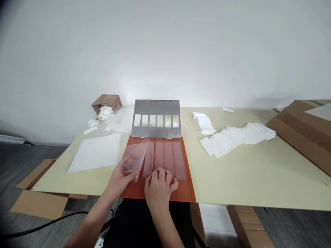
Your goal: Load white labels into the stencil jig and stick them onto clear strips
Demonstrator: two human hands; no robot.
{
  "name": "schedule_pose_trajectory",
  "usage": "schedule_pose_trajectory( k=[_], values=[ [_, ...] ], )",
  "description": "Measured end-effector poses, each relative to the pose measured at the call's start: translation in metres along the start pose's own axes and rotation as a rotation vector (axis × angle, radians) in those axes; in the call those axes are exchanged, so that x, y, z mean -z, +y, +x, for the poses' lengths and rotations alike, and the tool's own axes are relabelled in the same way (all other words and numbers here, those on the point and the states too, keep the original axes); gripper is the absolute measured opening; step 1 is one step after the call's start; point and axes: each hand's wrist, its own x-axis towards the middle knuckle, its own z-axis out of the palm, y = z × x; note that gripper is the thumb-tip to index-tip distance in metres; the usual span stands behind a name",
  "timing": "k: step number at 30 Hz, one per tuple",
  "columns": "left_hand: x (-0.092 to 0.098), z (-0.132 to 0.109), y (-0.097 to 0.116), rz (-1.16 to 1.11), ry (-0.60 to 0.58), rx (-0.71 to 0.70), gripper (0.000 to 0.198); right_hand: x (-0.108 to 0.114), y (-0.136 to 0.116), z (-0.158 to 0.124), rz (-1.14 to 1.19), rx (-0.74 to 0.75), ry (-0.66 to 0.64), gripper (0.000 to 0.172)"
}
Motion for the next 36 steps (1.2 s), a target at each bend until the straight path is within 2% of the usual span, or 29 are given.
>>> schedule_pose_trajectory(
  k=[14, 29, 33, 36],
  values=[
    [0.005, 0.002, -0.001, -0.083, 0.047, 0.070, 0.080, 0.000, 0.000, -0.005, -0.002, -0.039, 0.017, 0.012],
    [0.016, 0.012, 0.001, -0.113, 0.078, 0.078, 0.085, 0.001, -0.001, -0.006, 0.010, -0.053, -0.012, 0.013],
    [0.020, 0.008, 0.002, -0.128, 0.071, 0.085, 0.088, 0.001, 0.000, -0.006, 0.016, -0.065, 0.010, 0.012],
    [0.022, 0.003, 0.004, -0.121, 0.070, 0.064, 0.089, 0.000, 0.001, -0.007, 0.019, -0.025, 0.005, 0.018]
  ],
)
